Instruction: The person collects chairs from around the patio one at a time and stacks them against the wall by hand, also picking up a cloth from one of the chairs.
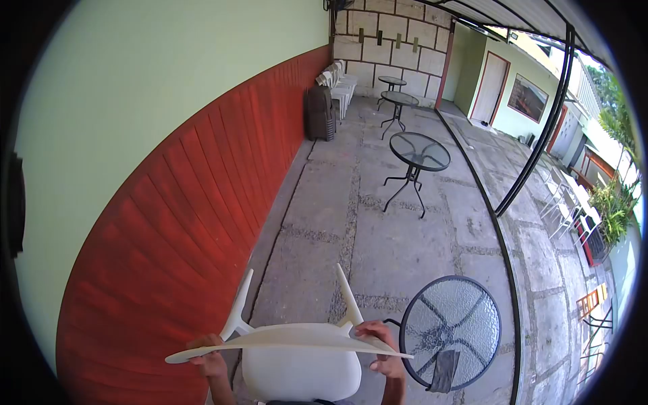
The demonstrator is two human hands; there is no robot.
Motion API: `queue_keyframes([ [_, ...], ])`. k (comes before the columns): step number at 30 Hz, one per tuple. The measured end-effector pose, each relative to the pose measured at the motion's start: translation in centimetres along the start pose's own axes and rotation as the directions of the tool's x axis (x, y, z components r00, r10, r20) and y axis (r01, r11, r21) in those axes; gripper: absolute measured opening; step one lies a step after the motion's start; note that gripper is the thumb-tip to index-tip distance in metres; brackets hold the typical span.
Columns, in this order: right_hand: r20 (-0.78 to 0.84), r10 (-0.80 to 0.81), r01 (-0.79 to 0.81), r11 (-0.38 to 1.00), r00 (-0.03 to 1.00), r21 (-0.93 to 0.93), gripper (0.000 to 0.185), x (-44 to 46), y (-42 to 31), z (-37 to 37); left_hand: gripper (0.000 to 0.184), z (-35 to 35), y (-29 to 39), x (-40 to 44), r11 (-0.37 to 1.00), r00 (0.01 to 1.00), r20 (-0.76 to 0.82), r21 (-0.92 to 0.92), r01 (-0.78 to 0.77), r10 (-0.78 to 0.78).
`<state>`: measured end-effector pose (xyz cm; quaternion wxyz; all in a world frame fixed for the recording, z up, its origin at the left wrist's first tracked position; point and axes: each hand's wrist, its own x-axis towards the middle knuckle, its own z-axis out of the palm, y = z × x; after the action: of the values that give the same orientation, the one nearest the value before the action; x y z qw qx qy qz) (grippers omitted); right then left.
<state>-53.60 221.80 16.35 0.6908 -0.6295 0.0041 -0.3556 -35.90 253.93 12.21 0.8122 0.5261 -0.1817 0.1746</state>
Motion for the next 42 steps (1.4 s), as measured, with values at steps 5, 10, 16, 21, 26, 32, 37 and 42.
queue_keyframes([
  [5,0.109,0.112,-0.102,0.991,0.988,-0.09,0.084,11.5,13.4,-4.1,0.082,5.2,-9.2,7.7,0.993,0.997,-0.061,0.108,0.056,-0.05],
  [10,-0.051,-0.143,0.135,0.981,0.988,-0.138,0.081,27.6,16.6,-3.7,0.082,13.4,-17.2,20.1,0.997,0.994,0.107,0.08,-0.025,0.016],
  [16,-0.169,-0.277,0.242,0.949,0.946,-0.202,0.082,37.9,15.6,-7.0,0.077,25.2,-22.1,31.9,0.987,0.924,0.347,-0.061,-0.148,0.16],
  [21,-0.263,-0.316,0.258,0.938,0.911,-0.232,0.081,44.2,19.3,-12.1,0.065,33.9,-29.3,37.6,0.999,0.876,0.48,-0.046,-0.028,0.046],
  [26,-0.319,-0.279,0.212,0.95,0.906,-0.227,0.08,53.0,24.8,-17.3,0.055,42.0,-40.5,43.3,0.996,0.843,0.538,-0.083,0.022,0.026],
  [32,-0.399,-0.264,0.201,0.96,0.878,-0.193,0.076,69.8,31.2,-26.3,0.05,55.8,-50.1,52.4,0.996,0.771,0.636,-0.083,0.034,0.026],
  [37,-0.365,-0.256,0.222,0.966,0.895,-0.133,0.073,81.9,34.3,-31.3,0.051,64.1,-54.9,59.4,0.998,0.75,0.659,0.022,0.052,-0.053],
  [42,-0.338,-0.192,0.166,0.981,0.921,-0.104,0.064,91.1,38.0,-35.4,0.048,69.4,-62.8,63.8,1.0,0.8,0.599,0.028,0.012,-0.027],
])
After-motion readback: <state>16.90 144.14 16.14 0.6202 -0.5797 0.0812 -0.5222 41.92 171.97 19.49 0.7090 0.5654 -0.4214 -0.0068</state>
